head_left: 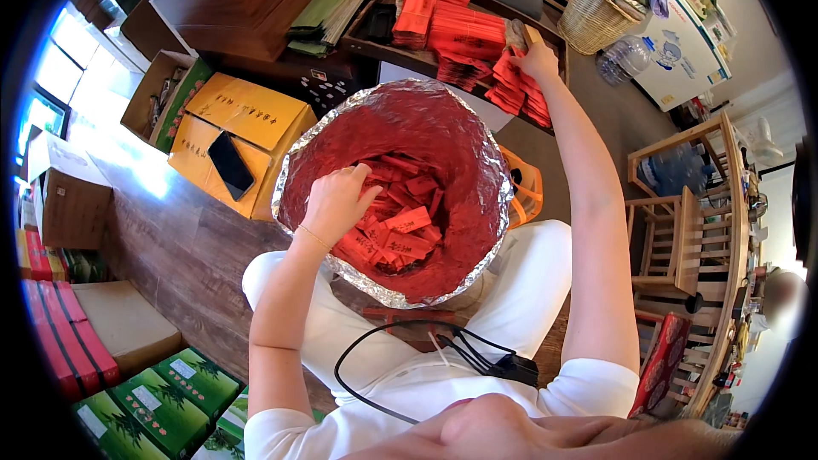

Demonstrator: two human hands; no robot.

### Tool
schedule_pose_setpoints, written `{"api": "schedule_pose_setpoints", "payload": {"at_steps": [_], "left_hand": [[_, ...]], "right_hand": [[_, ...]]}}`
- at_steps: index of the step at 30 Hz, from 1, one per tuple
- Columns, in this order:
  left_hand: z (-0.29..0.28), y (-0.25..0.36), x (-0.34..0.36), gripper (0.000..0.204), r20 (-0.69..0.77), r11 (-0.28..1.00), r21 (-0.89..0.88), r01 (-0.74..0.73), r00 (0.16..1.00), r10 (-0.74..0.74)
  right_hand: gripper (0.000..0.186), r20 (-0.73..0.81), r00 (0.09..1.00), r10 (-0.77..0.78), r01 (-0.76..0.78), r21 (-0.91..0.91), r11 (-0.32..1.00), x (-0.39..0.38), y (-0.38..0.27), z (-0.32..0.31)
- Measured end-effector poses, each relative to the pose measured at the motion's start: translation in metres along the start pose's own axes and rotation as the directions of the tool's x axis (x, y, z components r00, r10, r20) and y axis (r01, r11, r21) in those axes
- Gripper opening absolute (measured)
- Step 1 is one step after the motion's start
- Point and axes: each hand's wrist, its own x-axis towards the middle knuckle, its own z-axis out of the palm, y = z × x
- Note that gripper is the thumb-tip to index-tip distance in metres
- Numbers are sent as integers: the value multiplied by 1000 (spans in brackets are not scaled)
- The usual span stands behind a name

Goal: The person sits cross-legged and repeatedly folds small red paper packets by hand. They use a wooden block to press and crease the packets, then place the finished items into a foil-lined bowl on their lap.

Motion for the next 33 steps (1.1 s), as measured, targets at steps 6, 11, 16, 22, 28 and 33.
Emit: {"api": "schedule_pose_setpoints", "payload": {"at_steps": [6, 11, 16, 22, 28, 33], "left_hand": [[5, -7, -3, 27, -103, 995, -4, -101, 990, 100], [1, -4, 2, 25, -97, 995, -52, -87, 992, 82], [-5, 1, 1, 18, -248, 969, -230, -89, 968, 30], [-7, 19, 6, 14, -441, 890, -434, -138, 894, -76], [8, 12, 15, 39, -182, 297, -949, -106, 952, -244], [5, 4, 16, 46, 60, 24, -998, 64, 988, -141]], "right_hand": [[64, 236, 956, 176, -197, 68, 978, 19, 4, -6], [44, 121, 939, 322, -326, 10, 945, 22, 21, -17], [26, 11, 989, 149, -130, 553, 823, -29, 1, -87], [5, 254, 941, -224, -206, 954, 215, -157, -63, -109], [19, -264, 871, -414, 446, 779, 441, -214, -111, -94], [27, -513, 647, -565, 757, 521, 394, -223, -122, -87]]}}
